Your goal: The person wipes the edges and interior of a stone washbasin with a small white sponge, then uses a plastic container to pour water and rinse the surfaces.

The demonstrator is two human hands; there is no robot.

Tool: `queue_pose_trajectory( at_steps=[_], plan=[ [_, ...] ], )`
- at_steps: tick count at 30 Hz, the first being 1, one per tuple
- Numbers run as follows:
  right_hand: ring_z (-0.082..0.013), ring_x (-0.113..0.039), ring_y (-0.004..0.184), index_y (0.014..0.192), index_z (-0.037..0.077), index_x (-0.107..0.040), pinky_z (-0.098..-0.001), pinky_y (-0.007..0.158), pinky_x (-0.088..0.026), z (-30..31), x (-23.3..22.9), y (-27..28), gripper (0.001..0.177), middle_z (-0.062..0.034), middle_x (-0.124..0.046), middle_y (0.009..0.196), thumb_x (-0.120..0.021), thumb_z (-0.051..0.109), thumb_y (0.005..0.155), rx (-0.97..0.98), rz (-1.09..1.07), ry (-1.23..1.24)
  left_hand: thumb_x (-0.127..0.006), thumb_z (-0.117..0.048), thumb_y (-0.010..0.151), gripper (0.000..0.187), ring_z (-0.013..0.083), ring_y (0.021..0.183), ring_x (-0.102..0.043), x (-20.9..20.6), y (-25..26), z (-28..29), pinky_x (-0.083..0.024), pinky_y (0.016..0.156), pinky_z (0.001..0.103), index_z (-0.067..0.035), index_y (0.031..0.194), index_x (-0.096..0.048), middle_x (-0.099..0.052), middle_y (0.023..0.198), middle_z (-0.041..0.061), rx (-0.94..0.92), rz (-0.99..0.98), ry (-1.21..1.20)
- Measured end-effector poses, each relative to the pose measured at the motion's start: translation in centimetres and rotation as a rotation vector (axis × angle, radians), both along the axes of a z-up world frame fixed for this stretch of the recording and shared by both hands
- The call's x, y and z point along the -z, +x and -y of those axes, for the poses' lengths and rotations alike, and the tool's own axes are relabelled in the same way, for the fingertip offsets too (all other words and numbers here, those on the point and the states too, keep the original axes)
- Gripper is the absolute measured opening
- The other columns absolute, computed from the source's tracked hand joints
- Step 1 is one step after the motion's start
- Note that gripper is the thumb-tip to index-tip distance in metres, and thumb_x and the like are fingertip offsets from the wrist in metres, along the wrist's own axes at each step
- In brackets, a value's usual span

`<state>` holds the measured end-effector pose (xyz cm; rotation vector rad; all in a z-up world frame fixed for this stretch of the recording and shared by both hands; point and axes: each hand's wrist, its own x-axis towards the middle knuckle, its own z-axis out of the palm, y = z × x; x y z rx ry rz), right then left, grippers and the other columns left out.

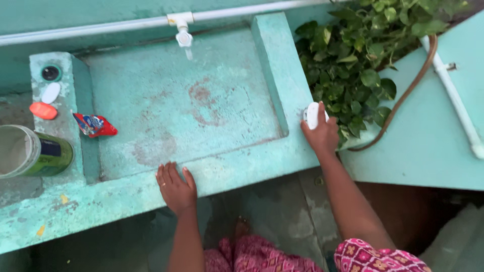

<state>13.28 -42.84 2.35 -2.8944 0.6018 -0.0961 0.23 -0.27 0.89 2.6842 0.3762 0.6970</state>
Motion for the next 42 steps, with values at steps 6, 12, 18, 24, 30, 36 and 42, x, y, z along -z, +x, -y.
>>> queue_pose_trajectory(
  at_steps=[6,12,18,24,30,36,42],
  plan=[
    [-0.0455,-0.059,0.11,0.161,0.031,-0.031,-0.0565,0.083,-0.054,-4.9,0.4,-6.4,0.1,-0.0277,-0.057,0.12,-0.075,0.065,0.078,-0.01,0.091,-0.04,-0.059,-0.023,0.104,0.033,0.0378,0.137,-0.053,-0.1,0.1,0.2,-0.037,0.123,0.051,0.002,0.126,-0.064,-0.064,0.132,0.02,-0.014,0.013,0.008],
    [-0.039,-0.062,0.117,0.161,0.037,-0.039,-0.051,0.096,-0.055,-15.2,-0.8,-10.2,0.088,-0.0187,-0.063,0.127,-0.068,0.064,0.082,-0.272,-0.086,0.169,-0.059,-0.022,0.106,0.031,0.0404,0.135,-0.053,-0.1,0.2,-0.2,-0.038,0.123,0.051,0.003,0.123,-0.063,-0.063,0.131,0.02,0.032,0.029,-0.003],
    [-0.0427,-0.063,0.102,0.156,0.029,-0.039,-0.0531,0.077,-0.055,-5.8,0.8,-9.2,0.097,-0.0209,-0.061,0.114,-0.075,0.069,0.075,-0.249,0.131,0.003,-0.059,-0.022,0.107,0.031,0.0399,0.135,-0.053,0.0,0.0,-0.1,-0.038,0.122,0.052,0.003,0.124,-0.063,-0.063,0.131,0.02,0.021,0.038,0.011],
    [-0.0413,-0.064,0.099,0.164,0.037,-0.034,-0.055,0.08,-0.054,2.1,0.4,-6.1,0.094,-0.0213,-0.058,0.113,-0.072,0.065,0.083,0.143,-0.006,-0.017,-0.06,-0.022,0.105,0.032,0.0393,0.135,-0.053,0.3,0.1,-0.3,-0.037,0.123,0.052,0.003,0.125,-0.063,-0.063,0.131,0.02,0.03,0.039,0.008],
    [-0.0405,-0.063,0.101,0.161,0.037,-0.038,-0.0532,0.078,-0.055,-4.1,2.1,-12.5,0.092,-0.018,-0.058,0.109,-0.075,0.061,0.08,-0.155,0.189,-0.009,-0.06,-0.021,0.106,0.031,0.0404,0.135,-0.053,0.0,0.1,-0.3,-0.038,0.122,0.052,0.003,0.125,-0.063,-0.063,0.132,0.02,0.033,0.046,-0.013],
    [-0.0422,-0.062,0.096,0.163,0.034,-0.036,-0.0545,0.075,-0.053,1.4,-0.2,-9.0,0.093,-0.0229,-0.056,0.11,-0.074,0.06,0.082,0.089,0.047,0.027,-0.059,-0.022,0.105,0.031,0.04,0.136,-0.053,0.1,0.1,-0.2,-0.038,0.121,0.053,0.003,0.123,-0.063,-0.063,0.131,0.019,0.017,0.024,0.006],
    [-0.043,-0.062,0.101,0.16,0.034,-0.038,-0.0547,0.08,-0.053,2.1,1.0,-0.7,0.089,-0.0236,-0.058,0.114,-0.074,0.059,0.083,0.044,0.148,0.062,-0.058,-0.021,0.107,0.03,0.0399,0.136,-0.052,0.3,0.0,-0.3,-0.038,0.122,0.052,0.003,0.124,-0.064,-0.063,0.132,0.019,0.028,0.023,-0.003]
  ],
)
